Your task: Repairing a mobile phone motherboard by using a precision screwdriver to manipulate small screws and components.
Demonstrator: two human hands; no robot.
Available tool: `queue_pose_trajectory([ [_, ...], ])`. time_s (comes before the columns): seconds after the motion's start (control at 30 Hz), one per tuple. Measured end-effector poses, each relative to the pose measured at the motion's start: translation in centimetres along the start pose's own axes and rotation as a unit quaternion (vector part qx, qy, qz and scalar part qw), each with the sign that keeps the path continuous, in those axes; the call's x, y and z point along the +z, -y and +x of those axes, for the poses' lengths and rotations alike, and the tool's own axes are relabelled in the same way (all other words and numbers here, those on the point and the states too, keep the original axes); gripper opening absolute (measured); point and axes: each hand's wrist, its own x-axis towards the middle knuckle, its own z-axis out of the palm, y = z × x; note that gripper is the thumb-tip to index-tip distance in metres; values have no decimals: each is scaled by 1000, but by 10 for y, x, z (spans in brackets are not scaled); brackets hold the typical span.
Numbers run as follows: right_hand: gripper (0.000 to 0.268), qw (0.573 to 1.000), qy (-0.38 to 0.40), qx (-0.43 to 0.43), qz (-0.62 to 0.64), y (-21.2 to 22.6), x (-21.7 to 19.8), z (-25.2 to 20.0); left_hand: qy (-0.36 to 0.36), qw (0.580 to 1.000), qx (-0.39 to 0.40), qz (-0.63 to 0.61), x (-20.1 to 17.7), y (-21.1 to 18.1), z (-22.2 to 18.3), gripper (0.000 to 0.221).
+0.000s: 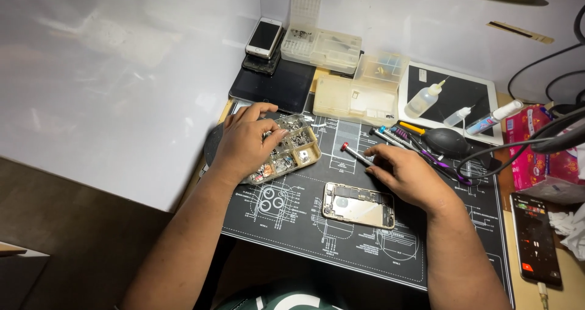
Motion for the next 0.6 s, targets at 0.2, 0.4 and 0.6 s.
queue_pose_trajectory([
  [0.2,33,1000,-2,-13,-4,-2,1,0,-19,999,-10,-30,-4,-2,-3,31],
  [0.4,33,1000,-5,-31,-1,-1,0,-1,-5,999,-13,-36,-4,1,-1,31],
  [0.6,35,1000,-3,-23,-4,-5,1,2,30,999,-34,6,-6,-6,-7,30],
])
